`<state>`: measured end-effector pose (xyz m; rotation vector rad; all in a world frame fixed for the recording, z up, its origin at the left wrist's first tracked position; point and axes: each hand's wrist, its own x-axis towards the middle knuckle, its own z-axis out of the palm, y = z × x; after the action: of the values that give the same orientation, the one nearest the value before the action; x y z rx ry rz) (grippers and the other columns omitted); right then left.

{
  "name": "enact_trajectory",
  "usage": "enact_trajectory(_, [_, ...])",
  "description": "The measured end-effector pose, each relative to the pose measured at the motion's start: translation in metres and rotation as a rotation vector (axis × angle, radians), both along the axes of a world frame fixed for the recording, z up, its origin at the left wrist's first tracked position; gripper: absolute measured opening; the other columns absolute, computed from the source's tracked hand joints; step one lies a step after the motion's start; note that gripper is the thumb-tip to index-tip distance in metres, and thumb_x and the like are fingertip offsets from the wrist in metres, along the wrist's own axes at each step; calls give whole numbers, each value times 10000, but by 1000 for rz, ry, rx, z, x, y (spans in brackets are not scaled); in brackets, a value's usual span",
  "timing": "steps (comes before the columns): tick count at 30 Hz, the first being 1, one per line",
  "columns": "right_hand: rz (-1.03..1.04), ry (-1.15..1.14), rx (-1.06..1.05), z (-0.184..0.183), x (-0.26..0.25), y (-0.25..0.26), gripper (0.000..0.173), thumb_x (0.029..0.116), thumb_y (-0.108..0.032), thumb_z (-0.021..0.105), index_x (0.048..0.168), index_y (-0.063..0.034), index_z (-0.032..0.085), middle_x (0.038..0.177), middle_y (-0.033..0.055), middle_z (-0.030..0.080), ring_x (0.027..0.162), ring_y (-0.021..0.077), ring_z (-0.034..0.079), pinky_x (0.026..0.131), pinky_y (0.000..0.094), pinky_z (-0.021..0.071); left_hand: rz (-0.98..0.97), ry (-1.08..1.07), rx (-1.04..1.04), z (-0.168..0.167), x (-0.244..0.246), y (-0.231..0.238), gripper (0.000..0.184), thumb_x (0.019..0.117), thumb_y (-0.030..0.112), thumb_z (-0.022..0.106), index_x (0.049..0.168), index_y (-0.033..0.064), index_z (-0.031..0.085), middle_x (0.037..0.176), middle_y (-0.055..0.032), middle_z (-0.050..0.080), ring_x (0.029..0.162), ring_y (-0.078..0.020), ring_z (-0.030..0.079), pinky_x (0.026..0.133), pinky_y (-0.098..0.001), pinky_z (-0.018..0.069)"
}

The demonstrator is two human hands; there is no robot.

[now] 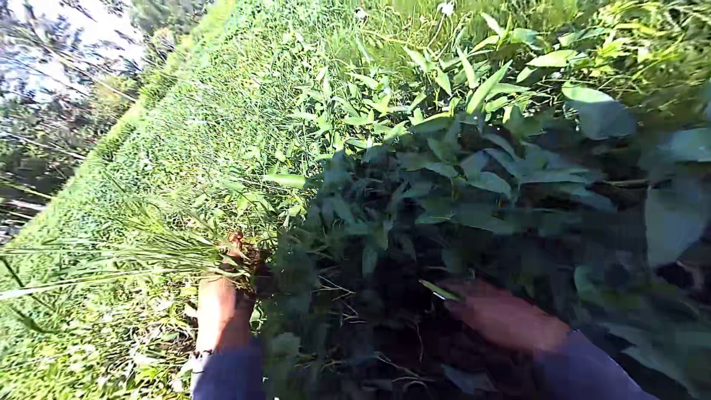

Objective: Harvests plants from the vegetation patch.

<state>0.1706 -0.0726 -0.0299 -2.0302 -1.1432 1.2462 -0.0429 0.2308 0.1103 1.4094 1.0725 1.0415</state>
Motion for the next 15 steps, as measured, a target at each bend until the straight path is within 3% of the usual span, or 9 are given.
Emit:
enact_trajectory(5, [150, -52, -49, 31, 16, 2, 366, 1077, -252, 489, 1364, -41, 576, 1130, 245, 664, 1048, 408, 660, 905, 605, 517, -301, 122, -180, -14, 49, -52, 244, 1088, 228, 495, 1181, 61, 648, 879, -37, 687, 717, -88, 652, 617, -257, 573])
enact_trajectory(8, [347, -118, -132, 82, 42, -20, 351, 1083, -214, 493, 1335, 9, 593, 1121, 261, 663, 1033, 417, 658, 896, 604, 511, -605, 40, -233, -38, 85, -55, 295, 1113, 224, 417, 1252, 67, 625, 996, 0, 703, 869, -60, 681, 752, -221, 589])
enact_trajectory(9, [358, -137, -168, 99, 56, -35, 328, 1083, -206, 496, 1315, -2, 607, 1057, 234, 666, 937, 372, 663, 829, 559, 524, -712, -3, -266, -43, 100, -56, 309, 1118, 228, 398, 1282, 80, 613, 1038, 8, 712, 911, -52, 689, 786, -213, 593])
enact_trajectory(11, [269, -192, -276, 140, 84, -74, 298, 1084, -217, 510, 1285, -38, 637, 921, 162, 669, 736, 253, 647, 680, 447, 547, -866, -42, -294, -48, 143, -66, 251, 1110, 244, 403, 1169, 133, 620, 896, 64, 676, 776, -1, 657, 681, -159, 569])
enact_trajectory(13, [123, -280, -351, 189, 110, -119, 291, 1085, -239, 518, 1263, -56, 657, 904, 142, 671, 715, 227, 641, 679, 426, 548, -871, -45, -265, -30, 194, -117, 229, 1117, 197, 381, 995, 126, 560, 697, 91, 605, 598, 45, 595, 539, -99, 499])
enact_trajectory(15, [-140, -350, -277, 222, 120, -178, 283, 1093, -243, 497, 1263, -76, 650, 865, 100, 670, 667, 178, 634, 619, 377, 553, -1114, 15, -275, -12, 232, -143, 210, 1109, 133, 346, 1029, 131, 540, 720, 109, 617, 622, 46, 598, 580, -111, 512])
